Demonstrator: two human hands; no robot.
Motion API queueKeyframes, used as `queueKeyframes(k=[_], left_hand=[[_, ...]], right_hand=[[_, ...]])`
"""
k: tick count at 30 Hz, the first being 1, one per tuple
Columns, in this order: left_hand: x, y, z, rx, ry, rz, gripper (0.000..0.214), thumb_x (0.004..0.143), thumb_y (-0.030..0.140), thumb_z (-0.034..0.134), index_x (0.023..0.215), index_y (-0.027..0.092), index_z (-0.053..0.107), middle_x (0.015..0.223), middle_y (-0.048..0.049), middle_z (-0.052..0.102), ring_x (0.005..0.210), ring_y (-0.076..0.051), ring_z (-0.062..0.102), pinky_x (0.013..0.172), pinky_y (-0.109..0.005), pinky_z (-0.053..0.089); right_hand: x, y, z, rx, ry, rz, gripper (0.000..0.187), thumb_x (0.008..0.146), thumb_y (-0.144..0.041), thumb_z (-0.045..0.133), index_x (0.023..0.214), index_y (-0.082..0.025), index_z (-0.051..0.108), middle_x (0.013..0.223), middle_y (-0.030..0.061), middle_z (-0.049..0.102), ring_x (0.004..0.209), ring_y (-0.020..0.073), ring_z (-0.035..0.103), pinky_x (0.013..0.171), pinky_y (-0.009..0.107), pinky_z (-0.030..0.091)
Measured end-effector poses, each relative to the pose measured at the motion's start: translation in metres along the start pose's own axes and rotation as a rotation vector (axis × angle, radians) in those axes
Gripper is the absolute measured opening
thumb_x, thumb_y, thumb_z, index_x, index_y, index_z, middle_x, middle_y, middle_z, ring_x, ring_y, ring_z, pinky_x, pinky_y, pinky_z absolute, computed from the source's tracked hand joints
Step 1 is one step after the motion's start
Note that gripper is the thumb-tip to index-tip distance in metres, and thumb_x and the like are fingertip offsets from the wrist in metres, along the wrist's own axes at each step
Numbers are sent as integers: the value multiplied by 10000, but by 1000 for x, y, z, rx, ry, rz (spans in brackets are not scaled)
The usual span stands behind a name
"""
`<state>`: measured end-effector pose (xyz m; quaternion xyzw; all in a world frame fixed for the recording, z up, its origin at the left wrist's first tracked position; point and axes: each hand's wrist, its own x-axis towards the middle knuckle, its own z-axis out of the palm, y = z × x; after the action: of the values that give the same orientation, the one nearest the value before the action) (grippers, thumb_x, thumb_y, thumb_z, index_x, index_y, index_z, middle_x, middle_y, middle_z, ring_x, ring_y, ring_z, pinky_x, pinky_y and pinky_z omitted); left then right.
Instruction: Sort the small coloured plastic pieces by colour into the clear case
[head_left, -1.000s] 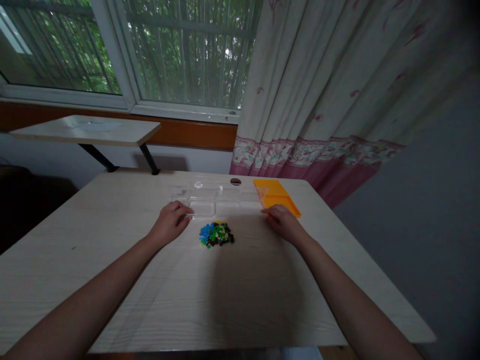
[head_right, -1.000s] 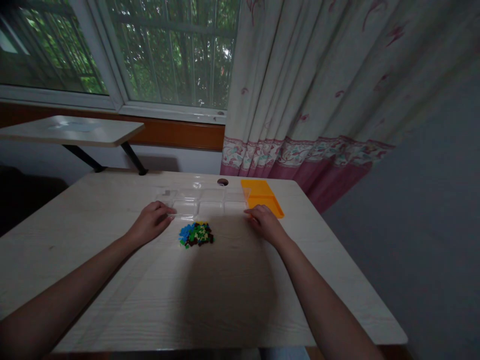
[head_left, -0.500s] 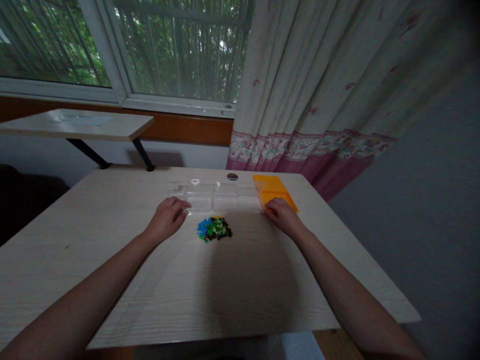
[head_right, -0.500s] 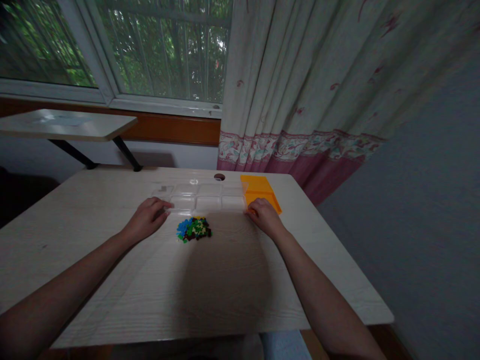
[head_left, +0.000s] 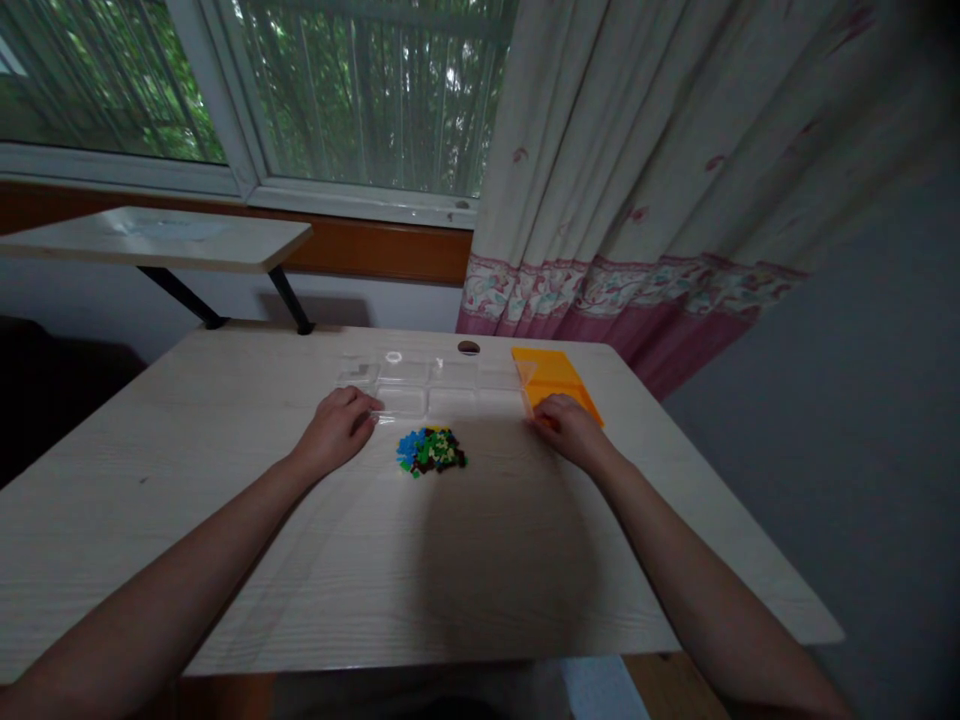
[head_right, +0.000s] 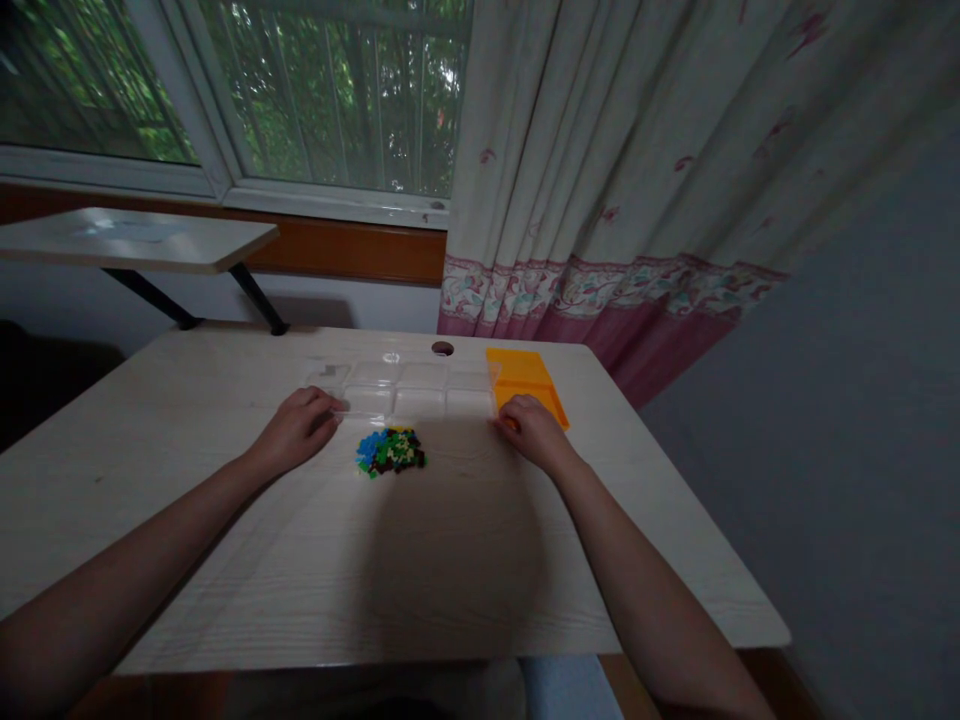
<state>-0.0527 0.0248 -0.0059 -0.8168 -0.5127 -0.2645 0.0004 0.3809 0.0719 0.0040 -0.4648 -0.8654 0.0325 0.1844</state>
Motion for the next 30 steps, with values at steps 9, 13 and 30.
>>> queueKeyframes(k=[9,13,30], left_hand=[[-1,4,-2,65,-24,16,260,930,289,475,1089,170,643,1001,-100,589,988,-261,535,920,-439,465],[-3,11,-8,107,14,2,321,920,304,512,1187,155,609,1089,-136,546,1079,-293,501,972,-482,461],[-20,85,9,-314,-111,64,470,935,368,558,1372,215,478,1456,-157,405,1384,-302,389,1142,-497,391]], right_hand=[[-1,-6,-5,-81,-4,1,268,928,-383,538,843,-175,682,869,99,653,864,226,587,777,339,456],[0,-20,-17,-220,103,20,334,905,-458,582,935,-156,721,935,135,675,949,271,605,856,402,477],[-7,-130,48,251,15,-391,610,930,-170,485,1513,-201,308,1512,141,422,1441,238,353,1174,491,383]])
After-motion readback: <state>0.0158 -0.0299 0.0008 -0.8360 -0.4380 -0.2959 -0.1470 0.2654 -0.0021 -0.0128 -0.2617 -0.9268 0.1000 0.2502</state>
